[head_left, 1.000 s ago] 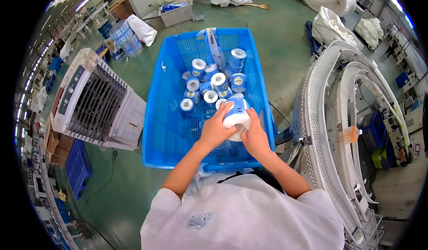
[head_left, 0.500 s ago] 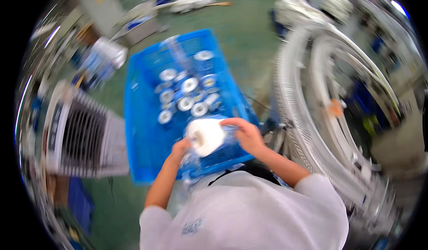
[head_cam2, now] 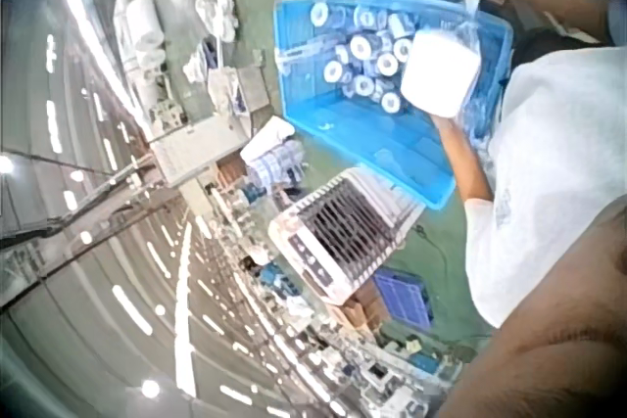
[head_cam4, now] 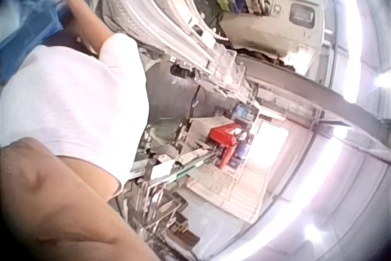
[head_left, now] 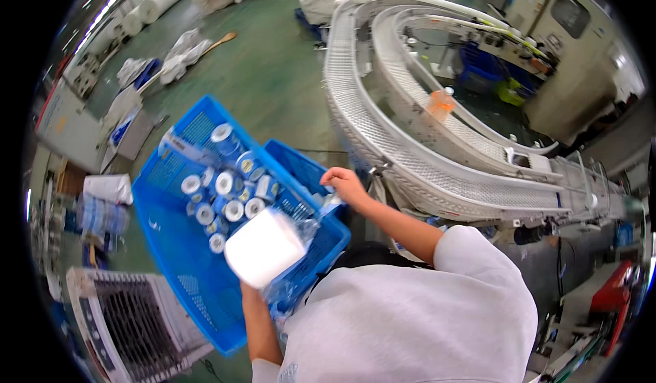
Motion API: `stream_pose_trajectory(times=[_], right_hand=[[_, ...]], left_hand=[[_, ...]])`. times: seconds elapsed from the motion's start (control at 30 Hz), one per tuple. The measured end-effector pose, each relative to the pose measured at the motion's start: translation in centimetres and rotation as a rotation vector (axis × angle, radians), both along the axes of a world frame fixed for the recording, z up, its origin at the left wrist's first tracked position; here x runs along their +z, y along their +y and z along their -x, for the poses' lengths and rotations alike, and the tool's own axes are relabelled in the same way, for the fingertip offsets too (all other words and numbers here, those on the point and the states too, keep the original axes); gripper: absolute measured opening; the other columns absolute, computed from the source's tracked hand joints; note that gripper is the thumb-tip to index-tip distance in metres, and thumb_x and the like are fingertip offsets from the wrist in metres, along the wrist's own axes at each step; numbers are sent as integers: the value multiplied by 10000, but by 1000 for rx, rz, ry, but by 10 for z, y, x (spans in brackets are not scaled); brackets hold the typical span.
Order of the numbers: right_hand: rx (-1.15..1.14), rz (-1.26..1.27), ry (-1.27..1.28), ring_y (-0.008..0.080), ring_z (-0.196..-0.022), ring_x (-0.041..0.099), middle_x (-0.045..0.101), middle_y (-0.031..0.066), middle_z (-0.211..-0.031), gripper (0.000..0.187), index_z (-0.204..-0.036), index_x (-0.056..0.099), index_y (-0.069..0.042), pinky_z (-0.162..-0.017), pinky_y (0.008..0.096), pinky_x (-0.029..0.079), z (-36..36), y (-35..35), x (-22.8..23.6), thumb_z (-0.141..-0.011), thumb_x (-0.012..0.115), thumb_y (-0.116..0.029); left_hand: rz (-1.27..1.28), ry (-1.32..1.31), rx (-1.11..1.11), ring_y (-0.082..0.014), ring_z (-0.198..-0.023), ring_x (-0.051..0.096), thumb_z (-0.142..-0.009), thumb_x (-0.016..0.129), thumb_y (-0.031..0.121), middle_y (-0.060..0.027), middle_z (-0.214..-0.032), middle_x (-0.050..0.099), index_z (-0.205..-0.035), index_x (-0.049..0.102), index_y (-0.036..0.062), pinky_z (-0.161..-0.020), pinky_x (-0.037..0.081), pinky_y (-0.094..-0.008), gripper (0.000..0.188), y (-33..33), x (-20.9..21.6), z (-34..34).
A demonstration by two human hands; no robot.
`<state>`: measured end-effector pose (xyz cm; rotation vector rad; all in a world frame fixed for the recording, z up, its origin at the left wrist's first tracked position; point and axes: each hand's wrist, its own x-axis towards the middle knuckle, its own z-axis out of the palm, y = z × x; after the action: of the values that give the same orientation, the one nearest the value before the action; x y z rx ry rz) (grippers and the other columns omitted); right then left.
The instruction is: The person picks up rolls of paper from a blue plastic crate and places them onto a curved conveyor belt system in a manufacturing facility.
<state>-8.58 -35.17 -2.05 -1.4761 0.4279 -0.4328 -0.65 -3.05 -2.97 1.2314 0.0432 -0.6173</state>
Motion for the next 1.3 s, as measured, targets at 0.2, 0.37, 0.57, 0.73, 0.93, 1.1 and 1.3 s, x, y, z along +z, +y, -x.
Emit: stream_pose_trajectory(times=[0.2, 0.37, 0.57, 0.73, 0.93, 1.1, 1.3], right_hand=[[-47, 944, 44, 326, -1128, 442, 521, 155, -1185, 363, -1078, 611, -92, -983, 429, 303, 34, -12, 26, -804, 595, -330], [216, 107, -39, 183, -1054, 511, 565, 97, -1100, 413, -1210, 486, -41, -917, 316, 371, 49, 13, 94, -869, 575, -257], [409, -310, 31, 154, -1068, 506, 549, 79, -1160, 534, -1358, 329, -51, -933, 288, 359, 42, 45, 110, -944, 457, -363], [532, -515, -17, 166, -1091, 494, 561, 91, -1149, 554, -1383, 298, -48, -980, 329, 321, 47, 38, 111, -955, 411, -380], [588, 145, -264, 203, -1108, 490, 570, 104, -1152, 792, -1423, 209, -55, -985, 361, 321, 60, 52, 127, -804, 668, -240], [403, 692, -293, 271, -974, 542, 596, 118, -988, 749, -1344, 381, -83, -972, 399, 343, 66, 78, 140, -691, 741, -159], [443, 855, -369, 263, -864, 554, 599, 94, -909, 597, -1242, 493, -90, -963, 411, 344, 65, 82, 150, -699, 728, -169]], left_hand=[[6, -141, 62, -184, -879, 617, -826, 563, 56, -128, -1048, 621, -1163, 532, -46, -740, 496, -292, 353, -41, 46, 25], [-228, -254, -96, -146, -790, 616, -830, 579, 86, -95, -919, 650, -1034, 592, -39, -699, 488, -278, 240, -53, 69, 23], [-334, -671, -190, -154, -805, 610, -738, 665, 73, -90, -913, 658, -1016, 578, -36, -732, 481, -282, 311, -60, 84, 35], [-353, -529, -182, -155, -826, 614, -786, 632, 85, -93, -945, 655, -1055, 578, -26, -728, 489, -286, 296, -58, 84, 32], [20, -75, -216, -182, -966, 607, -843, 601, 150, -109, -1094, 614, -1202, 526, 15, -803, 502, -306, 391, -68, 72, 34], [313, 89, -299, -228, -1110, 545, -857, 595, 264, -120, -1286, 495, -1331, 395, 52, -884, 494, -366, 556, -72, 67, 39], [445, 83, -335, -226, -1141, 520, -850, 605, 289, -114, -1294, 489, -1341, 386, 68, -911, 477, -381, 581, -70, 54, 39]])
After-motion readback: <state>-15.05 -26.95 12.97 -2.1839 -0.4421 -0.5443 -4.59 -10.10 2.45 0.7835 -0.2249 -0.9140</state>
